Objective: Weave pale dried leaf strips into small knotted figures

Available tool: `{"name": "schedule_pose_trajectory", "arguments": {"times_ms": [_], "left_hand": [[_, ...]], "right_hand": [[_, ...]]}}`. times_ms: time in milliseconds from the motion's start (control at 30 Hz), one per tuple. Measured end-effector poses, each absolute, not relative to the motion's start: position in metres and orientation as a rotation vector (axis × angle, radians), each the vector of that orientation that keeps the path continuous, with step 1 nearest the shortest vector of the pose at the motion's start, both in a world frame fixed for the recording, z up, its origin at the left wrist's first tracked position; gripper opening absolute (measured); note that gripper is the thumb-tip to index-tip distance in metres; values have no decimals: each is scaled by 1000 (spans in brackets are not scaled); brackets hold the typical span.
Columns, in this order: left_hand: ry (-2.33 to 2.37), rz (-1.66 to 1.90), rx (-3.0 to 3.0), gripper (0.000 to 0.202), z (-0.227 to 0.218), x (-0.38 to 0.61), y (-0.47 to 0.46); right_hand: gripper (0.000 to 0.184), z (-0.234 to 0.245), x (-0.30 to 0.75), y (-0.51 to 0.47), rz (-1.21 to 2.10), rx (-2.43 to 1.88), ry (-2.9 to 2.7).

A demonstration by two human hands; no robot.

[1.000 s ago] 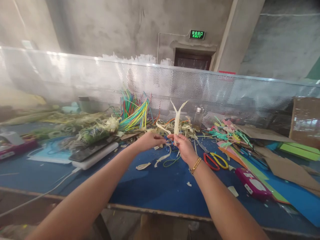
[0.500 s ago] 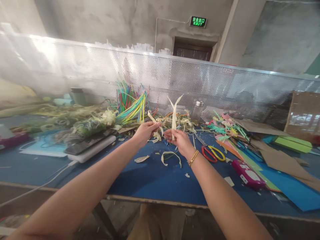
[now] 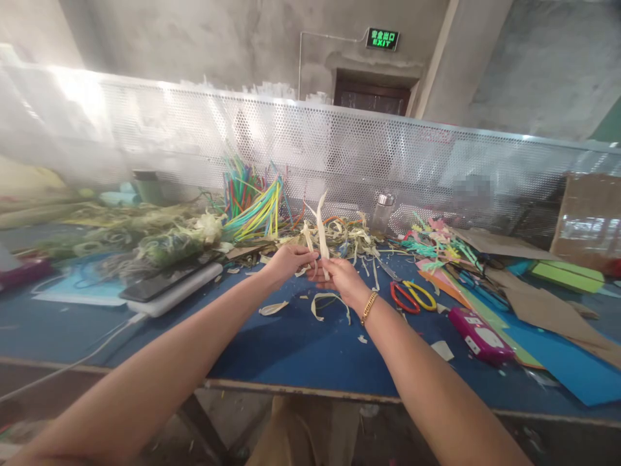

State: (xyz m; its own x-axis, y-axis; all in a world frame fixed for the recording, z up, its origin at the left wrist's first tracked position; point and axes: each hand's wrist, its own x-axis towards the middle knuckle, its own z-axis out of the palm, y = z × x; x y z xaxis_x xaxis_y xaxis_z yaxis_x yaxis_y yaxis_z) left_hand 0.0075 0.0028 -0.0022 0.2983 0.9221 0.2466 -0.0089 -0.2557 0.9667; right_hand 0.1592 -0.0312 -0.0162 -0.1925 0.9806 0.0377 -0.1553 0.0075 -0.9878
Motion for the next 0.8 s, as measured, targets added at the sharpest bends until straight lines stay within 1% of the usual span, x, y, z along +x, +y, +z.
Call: {"name": "schedule_pose_trajectory", "arguments": {"times_ms": [167, 300, 367, 467, 567, 667, 800], "left_hand": [[891, 1149, 1615, 24, -5, 8, 5], [885, 1099, 1618, 24, -3, 7, 1], [863, 1109, 1584, 21, -1, 8, -1], [797, 1226, 1416, 14, 1, 10, -4], [637, 1301, 1217, 13, 4, 14, -7], [493, 1321, 1047, 11, 9, 15, -10], [314, 1265, 729, 20, 17, 5, -6]], "right_hand": [[24, -22, 157, -28, 1394, -981, -1271], [24, -26, 156, -25, 1266, -1050, -1299], [24, -27, 155, -24, 1184, -1088, -1352], [27, -28, 153, -25, 1047, -1139, -1507], [33, -25, 152, -28, 814, -1140, -1718], [34, -21, 149, -32, 585, -1138, -1897], [34, -19, 146, -35, 535, -1219, -2064]]}}
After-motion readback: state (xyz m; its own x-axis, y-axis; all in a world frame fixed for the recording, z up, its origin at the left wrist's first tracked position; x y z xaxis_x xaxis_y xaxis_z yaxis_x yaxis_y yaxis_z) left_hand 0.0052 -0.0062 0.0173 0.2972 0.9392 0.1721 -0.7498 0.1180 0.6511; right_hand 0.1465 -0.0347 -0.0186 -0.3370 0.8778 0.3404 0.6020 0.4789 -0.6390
